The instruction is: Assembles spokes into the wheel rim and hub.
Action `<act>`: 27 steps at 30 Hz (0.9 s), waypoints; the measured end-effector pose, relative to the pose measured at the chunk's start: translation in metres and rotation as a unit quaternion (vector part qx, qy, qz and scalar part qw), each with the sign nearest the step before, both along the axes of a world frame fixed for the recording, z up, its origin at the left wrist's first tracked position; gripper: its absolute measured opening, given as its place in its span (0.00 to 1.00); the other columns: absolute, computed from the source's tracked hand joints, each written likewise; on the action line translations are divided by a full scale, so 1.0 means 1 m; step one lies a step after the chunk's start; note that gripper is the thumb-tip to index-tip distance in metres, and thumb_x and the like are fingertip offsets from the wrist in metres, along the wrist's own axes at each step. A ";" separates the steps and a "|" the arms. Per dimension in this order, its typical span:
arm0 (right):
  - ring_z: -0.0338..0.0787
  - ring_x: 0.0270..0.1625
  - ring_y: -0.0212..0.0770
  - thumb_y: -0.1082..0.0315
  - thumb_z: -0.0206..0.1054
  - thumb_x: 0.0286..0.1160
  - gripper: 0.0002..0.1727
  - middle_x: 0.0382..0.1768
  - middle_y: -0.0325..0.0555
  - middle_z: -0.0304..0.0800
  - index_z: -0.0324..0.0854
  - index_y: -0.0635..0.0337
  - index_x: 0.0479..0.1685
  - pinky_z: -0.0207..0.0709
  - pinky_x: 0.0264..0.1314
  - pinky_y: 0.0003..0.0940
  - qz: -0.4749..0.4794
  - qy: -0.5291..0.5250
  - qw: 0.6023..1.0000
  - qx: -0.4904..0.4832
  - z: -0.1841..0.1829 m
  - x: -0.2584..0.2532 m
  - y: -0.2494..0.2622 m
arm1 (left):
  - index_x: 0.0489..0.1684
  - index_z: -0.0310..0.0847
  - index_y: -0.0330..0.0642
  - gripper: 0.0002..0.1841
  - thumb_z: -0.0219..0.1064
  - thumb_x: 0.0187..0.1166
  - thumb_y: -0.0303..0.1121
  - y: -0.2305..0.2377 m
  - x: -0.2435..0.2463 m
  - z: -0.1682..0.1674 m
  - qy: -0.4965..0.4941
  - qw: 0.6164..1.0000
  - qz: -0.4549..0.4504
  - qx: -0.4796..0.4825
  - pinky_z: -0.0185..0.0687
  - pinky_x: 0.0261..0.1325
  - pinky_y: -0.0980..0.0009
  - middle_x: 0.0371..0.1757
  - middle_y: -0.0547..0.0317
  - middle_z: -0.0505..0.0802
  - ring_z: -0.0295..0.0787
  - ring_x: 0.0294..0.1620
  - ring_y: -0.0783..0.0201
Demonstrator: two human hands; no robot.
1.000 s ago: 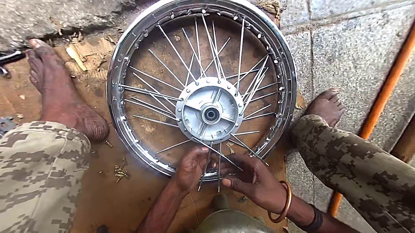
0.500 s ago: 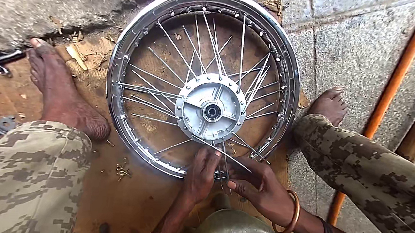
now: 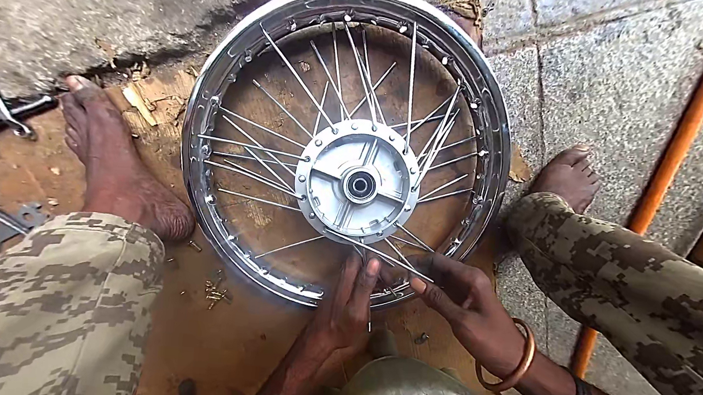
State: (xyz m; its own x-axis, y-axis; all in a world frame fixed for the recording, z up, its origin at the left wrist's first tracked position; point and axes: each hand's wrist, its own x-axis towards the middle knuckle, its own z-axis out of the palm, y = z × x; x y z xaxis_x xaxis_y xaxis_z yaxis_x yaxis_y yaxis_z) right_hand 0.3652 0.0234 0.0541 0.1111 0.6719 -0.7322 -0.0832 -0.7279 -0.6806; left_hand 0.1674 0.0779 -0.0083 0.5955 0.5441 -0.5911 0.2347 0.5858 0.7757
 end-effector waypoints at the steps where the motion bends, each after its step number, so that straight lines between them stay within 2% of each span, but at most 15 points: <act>1: 0.85 0.29 0.35 0.65 0.65 0.80 0.12 0.35 0.43 0.91 0.88 0.56 0.57 0.79 0.31 0.25 -0.011 -0.003 1.000 0.003 0.001 -0.001 0.001 | 0.60 0.76 0.41 0.32 0.40 0.91 0.61 -0.004 0.001 0.000 -0.069 0.993 0.049 -0.077 0.92 0.57 0.62 0.45 0.57 0.91 0.92 0.48 0.62; 3: 0.79 0.23 0.32 0.68 0.66 0.80 0.11 0.29 0.42 0.89 0.90 0.57 0.53 0.73 0.25 0.22 -0.042 -0.015 0.999 0.005 0.001 -0.001 0.001 | 0.69 0.69 0.40 0.31 0.41 0.91 0.60 -0.008 0.002 0.000 -0.139 0.975 0.076 -0.158 0.93 0.56 0.56 0.48 0.50 0.90 0.94 0.47 0.54; 5: 0.79 0.23 0.32 0.69 0.66 0.80 0.09 0.29 0.43 0.89 0.91 0.57 0.51 0.72 0.25 0.23 -0.058 -0.026 0.998 0.001 -0.002 0.002 0.000 | 0.71 0.72 0.42 0.28 0.39 0.93 0.55 -0.005 0.000 0.004 -0.059 0.993 0.023 -0.098 0.94 0.43 0.61 0.39 0.54 0.90 0.91 0.35 0.58; 7: 0.81 0.25 0.34 0.70 0.66 0.79 0.08 0.30 0.44 0.90 0.90 0.58 0.50 0.75 0.27 0.23 -0.063 -0.034 0.997 -0.001 -0.003 0.005 -0.001 | 0.69 0.74 0.46 0.27 0.41 0.93 0.57 -0.004 -0.003 0.014 0.069 0.997 -0.040 -0.001 0.90 0.34 0.66 0.32 0.63 0.88 0.86 0.27 0.64; 9: 0.85 0.28 0.35 0.70 0.68 0.79 0.10 0.35 0.44 0.92 0.90 0.57 0.54 0.80 0.31 0.24 -0.042 -0.037 0.998 -0.005 -0.005 0.006 -0.001 | 0.70 0.74 0.44 0.27 0.49 0.90 0.56 -0.005 -0.007 0.024 0.172 0.979 -0.081 0.070 0.90 0.39 0.66 0.35 0.66 0.89 0.88 0.32 0.68; 12: 0.91 0.35 0.36 0.64 0.70 0.79 0.15 0.40 0.41 0.94 0.87 0.55 0.61 0.88 0.39 0.31 0.021 -0.041 0.999 -0.018 -0.010 0.000 -0.006 | 0.81 0.68 0.41 0.28 0.54 0.88 0.48 -0.005 -0.020 0.027 0.164 0.984 -0.054 0.040 0.93 0.54 0.64 0.50 0.63 0.95 0.94 0.47 0.67; 14: 0.94 0.49 0.36 0.58 0.71 0.78 0.26 0.51 0.40 0.93 0.78 0.55 0.73 0.91 0.55 0.35 0.067 -0.007 0.997 -0.025 -0.009 -0.009 -0.013 | 0.80 0.73 0.41 0.28 0.55 0.87 0.50 -0.004 -0.024 0.026 0.159 0.985 -0.014 0.063 0.90 0.63 0.64 0.59 0.62 0.94 0.92 0.58 0.67; 16: 0.91 0.64 0.39 0.55 0.71 0.79 0.37 0.65 0.44 0.89 0.66 0.56 0.87 0.87 0.71 0.37 0.089 0.035 0.995 -0.013 -0.008 -0.019 -0.020 | 0.76 0.74 0.39 0.32 0.57 0.85 0.56 0.003 -0.020 0.025 0.168 0.982 0.039 0.078 0.92 0.63 0.61 0.61 0.58 0.93 0.92 0.60 0.63; 18: 0.85 0.74 0.38 0.48 0.70 0.79 0.45 0.78 0.45 0.80 0.57 0.54 0.94 0.81 0.78 0.39 0.179 -0.019 0.983 0.019 -0.004 -0.027 -0.025 | 0.66 0.79 0.42 0.30 0.61 0.81 0.60 0.013 -0.009 0.023 0.200 0.976 0.072 0.052 0.95 0.55 0.63 0.52 0.60 0.95 0.95 0.53 0.64; 19: 0.79 0.79 0.42 0.47 0.69 0.78 0.46 0.83 0.50 0.73 0.56 0.55 0.94 0.76 0.81 0.44 0.235 -0.040 0.971 0.023 0.000 -0.030 -0.025 | 0.60 0.82 0.44 0.26 0.64 0.80 0.57 0.017 -0.003 0.021 0.223 0.972 0.070 0.037 0.94 0.49 0.65 0.46 0.62 0.96 0.95 0.47 0.66; 21: 0.69 0.87 0.47 0.47 0.68 0.78 0.47 0.89 0.55 0.63 0.52 0.53 0.96 0.67 0.87 0.46 0.309 -0.035 0.950 0.009 0.007 -0.033 -0.023 | 0.54 0.83 0.45 0.14 0.68 0.80 0.42 0.021 0.006 0.019 0.243 0.967 0.074 0.024 0.94 0.42 0.66 0.41 0.62 0.97 0.96 0.38 0.66; 22: 0.70 0.87 0.47 0.46 0.68 0.79 0.46 0.89 0.55 0.64 0.55 0.53 0.95 0.67 0.86 0.46 0.314 -0.045 0.948 0.010 0.007 -0.034 -0.023 | 0.54 0.83 0.43 0.10 0.68 0.80 0.34 0.021 0.006 0.020 0.236 0.968 0.078 0.019 0.96 0.42 0.66 0.42 0.60 0.97 0.97 0.38 0.64; 24: 0.83 0.76 0.41 0.47 0.66 0.81 0.38 0.80 0.50 0.78 0.68 0.55 0.88 0.79 0.77 0.41 0.258 -0.093 0.961 0.041 -0.001 -0.034 -0.027 | 0.55 0.85 0.41 0.11 0.63 0.79 0.23 0.020 -0.002 0.020 0.196 0.977 0.090 0.000 0.96 0.44 0.64 0.45 0.57 0.98 0.98 0.40 0.60; 26: 0.91 0.62 0.33 0.48 0.66 0.81 0.32 0.65 0.43 0.89 0.77 0.58 0.79 0.88 0.66 0.35 0.191 -0.135 0.970 0.067 -0.013 -0.029 -0.025 | 0.61 0.84 0.39 0.16 0.58 0.80 0.19 0.022 -0.016 0.018 0.147 0.985 0.078 -0.038 0.97 0.46 0.60 0.49 0.52 0.97 0.98 0.43 0.54; 27: 0.93 0.56 0.30 0.50 0.66 0.81 0.30 0.60 0.40 0.91 0.79 0.58 0.75 0.90 0.61 0.33 0.169 -0.145 0.972 0.069 -0.016 -0.026 -0.022 | 0.63 0.83 0.38 0.16 0.57 0.81 0.19 0.024 -0.023 0.016 0.127 0.988 0.069 -0.055 0.97 0.46 0.58 0.51 0.49 0.96 0.97 0.43 0.51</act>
State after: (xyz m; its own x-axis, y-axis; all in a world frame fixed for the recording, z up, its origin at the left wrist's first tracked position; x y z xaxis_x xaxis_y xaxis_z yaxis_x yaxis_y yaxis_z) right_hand 0.3393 0.0018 0.0377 0.0549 0.7951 -0.6040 0.3549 -0.5810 -0.7325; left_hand 0.1441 0.1014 0.0077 0.3443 0.5336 -0.7725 0.3255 0.7039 0.6313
